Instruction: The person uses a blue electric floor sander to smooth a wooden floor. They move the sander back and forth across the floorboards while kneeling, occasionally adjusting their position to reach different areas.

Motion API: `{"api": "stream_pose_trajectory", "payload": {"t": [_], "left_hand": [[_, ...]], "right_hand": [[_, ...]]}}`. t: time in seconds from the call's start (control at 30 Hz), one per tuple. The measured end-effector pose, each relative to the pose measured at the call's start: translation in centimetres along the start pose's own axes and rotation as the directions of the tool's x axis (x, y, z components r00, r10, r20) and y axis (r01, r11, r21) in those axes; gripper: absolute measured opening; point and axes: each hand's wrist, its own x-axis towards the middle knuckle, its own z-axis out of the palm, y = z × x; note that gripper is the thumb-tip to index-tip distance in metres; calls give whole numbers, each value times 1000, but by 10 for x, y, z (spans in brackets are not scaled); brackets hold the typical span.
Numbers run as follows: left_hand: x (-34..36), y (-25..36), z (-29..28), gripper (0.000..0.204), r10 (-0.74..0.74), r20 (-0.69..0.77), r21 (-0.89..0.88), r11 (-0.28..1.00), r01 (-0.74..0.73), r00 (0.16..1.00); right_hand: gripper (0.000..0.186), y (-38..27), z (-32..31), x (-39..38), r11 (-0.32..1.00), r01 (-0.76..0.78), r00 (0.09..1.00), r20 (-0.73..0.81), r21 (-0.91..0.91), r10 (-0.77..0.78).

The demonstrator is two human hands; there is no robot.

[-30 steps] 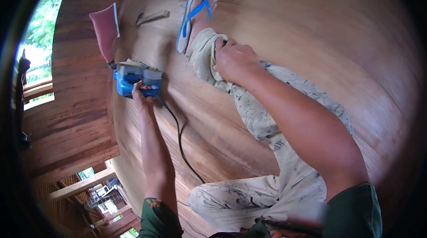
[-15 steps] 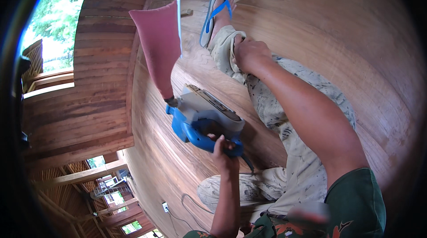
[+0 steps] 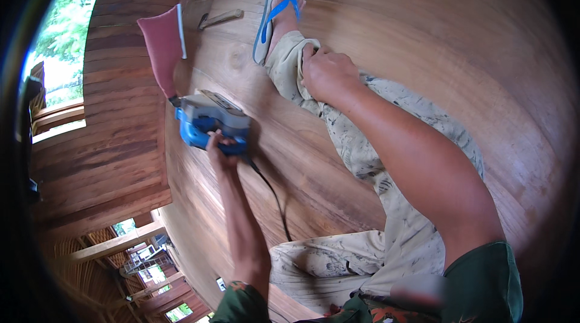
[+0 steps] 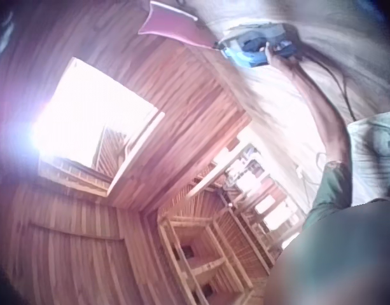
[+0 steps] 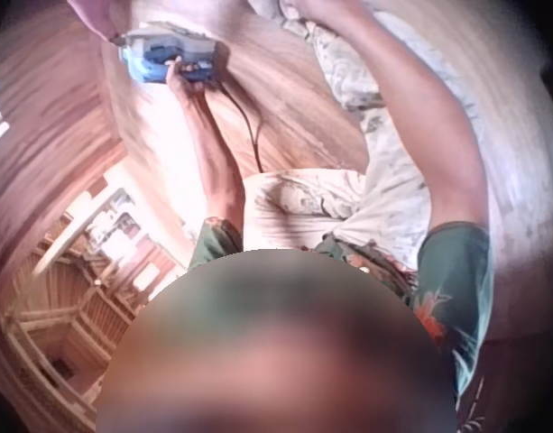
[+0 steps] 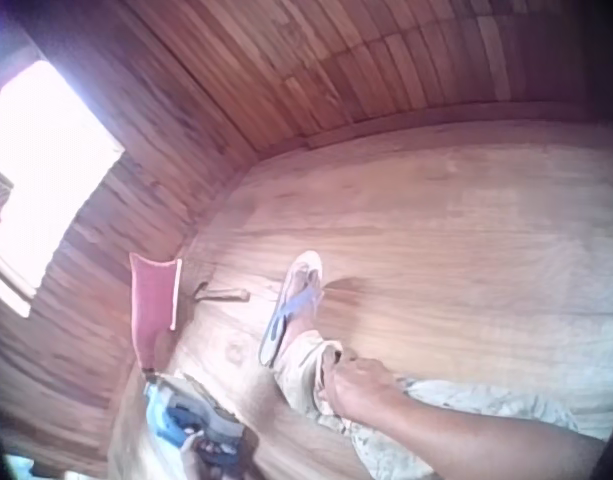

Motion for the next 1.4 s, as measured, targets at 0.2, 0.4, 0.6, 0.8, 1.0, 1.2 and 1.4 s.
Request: {"api": "stream_pose_trajectory", "payload": {"t": [0.2,0.4,0.6,0.8,1.0,1.2,1.4], "left_hand": [[134,43,11,19,9,36,20,1000,-9,999],[106,26,13,19,55,66,-42,998,-52,996],[-34,-20,18,25,29,54,-50,998,-26,998],[-190,-66,40,32,-10,-72,-84,996,4,997],[-227,-71,48,29,-34,-91,-25,999,32,995],[-105,-43,32,28,19,-5,-88,996,-19,1000],[96,26,20,22,55,57,-6,998,-55,997]], "right_hand": [[77,0,-4,1,1000,-27,999,33,1,27],[74,-2,-2,1,1000,5,1000,-9,-9,-5],[78,0,-5,2,999,-32,998,61,41,29],[78,2,-4,1,999,-39,998,55,30,37],[83,0,-3,1,999,-33,996,80,16,31],[80,-1,-1,1,1000,-31,998,51,-4,31],[76,-11,-10,0,999,-34,997,65,-30,36]]}}
